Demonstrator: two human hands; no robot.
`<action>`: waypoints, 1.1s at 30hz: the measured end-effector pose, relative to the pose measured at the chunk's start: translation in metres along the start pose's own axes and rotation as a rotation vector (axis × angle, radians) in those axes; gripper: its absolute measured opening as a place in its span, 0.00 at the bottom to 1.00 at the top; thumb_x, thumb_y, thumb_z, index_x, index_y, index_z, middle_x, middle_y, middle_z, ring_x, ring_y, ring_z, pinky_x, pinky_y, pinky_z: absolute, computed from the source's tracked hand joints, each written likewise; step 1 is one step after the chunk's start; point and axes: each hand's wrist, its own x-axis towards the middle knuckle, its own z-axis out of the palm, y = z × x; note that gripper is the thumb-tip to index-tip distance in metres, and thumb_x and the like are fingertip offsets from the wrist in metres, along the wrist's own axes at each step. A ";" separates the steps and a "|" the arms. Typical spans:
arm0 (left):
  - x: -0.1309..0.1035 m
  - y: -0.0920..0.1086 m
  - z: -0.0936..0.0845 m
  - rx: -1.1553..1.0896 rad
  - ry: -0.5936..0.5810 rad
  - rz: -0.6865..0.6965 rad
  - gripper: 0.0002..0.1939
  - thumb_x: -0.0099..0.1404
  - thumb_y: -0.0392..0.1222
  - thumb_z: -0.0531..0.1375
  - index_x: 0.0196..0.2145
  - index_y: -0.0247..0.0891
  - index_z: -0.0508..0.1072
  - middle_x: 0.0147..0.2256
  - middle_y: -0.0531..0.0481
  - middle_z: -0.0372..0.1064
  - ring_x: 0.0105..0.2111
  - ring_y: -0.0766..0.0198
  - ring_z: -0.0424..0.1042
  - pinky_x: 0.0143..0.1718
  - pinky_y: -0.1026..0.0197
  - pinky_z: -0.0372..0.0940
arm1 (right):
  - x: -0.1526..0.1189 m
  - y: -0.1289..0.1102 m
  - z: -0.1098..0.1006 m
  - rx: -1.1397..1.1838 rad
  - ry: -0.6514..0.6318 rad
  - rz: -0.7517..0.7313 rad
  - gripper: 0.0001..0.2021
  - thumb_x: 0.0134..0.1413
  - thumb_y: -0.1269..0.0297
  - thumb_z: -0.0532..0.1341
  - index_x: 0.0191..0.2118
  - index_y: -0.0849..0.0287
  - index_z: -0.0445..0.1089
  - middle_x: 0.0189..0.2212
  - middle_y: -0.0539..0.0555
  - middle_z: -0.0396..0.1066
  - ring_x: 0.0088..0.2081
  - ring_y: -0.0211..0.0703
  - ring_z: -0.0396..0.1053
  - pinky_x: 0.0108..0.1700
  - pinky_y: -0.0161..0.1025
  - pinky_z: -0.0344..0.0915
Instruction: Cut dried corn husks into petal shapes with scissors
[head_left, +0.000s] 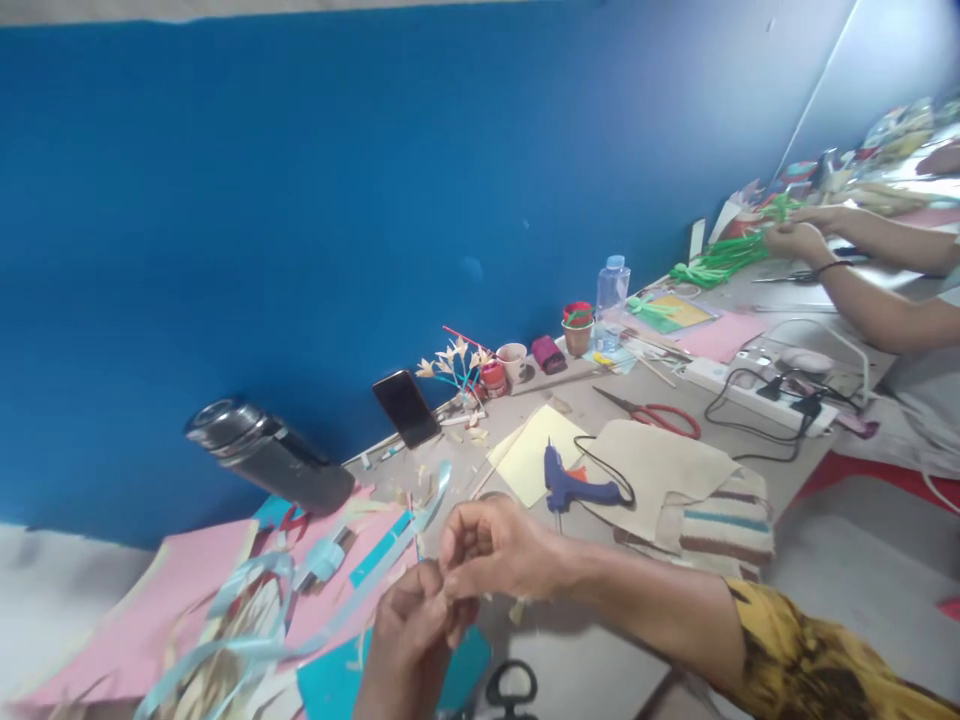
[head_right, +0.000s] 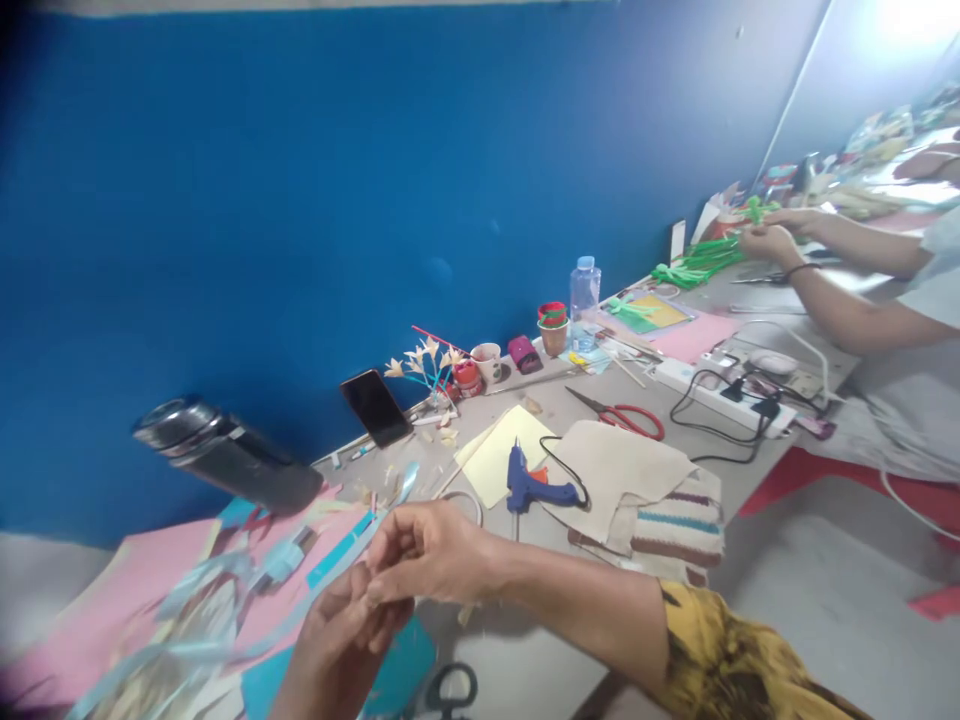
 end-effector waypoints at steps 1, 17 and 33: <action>0.003 -0.002 -0.002 -0.032 -0.002 -0.001 0.22 0.49 0.49 0.72 0.18 0.38 0.63 0.16 0.56 0.54 0.21 0.68 0.56 0.27 0.61 0.56 | 0.004 0.002 -0.002 0.025 0.011 0.001 0.22 0.38 0.56 0.75 0.34 0.62 0.66 0.23 0.49 0.73 0.22 0.37 0.72 0.24 0.31 0.66; 0.020 0.004 0.018 -0.069 0.193 0.063 0.10 0.55 0.43 0.68 0.26 0.35 0.72 0.22 0.51 0.67 0.25 0.68 0.65 0.29 0.65 0.61 | 0.008 0.014 -0.014 0.056 0.307 -0.072 0.16 0.45 0.60 0.73 0.34 0.58 0.66 0.24 0.47 0.71 0.23 0.37 0.69 0.26 0.34 0.65; 0.052 0.055 -0.004 0.121 0.197 0.093 0.10 0.52 0.39 0.71 0.27 0.33 0.75 0.24 0.50 0.68 0.25 0.68 0.67 0.26 0.67 0.64 | 0.010 0.032 -0.017 0.165 0.218 0.016 0.15 0.37 0.62 0.75 0.27 0.62 0.70 0.18 0.45 0.64 0.17 0.27 0.53 0.20 0.28 0.49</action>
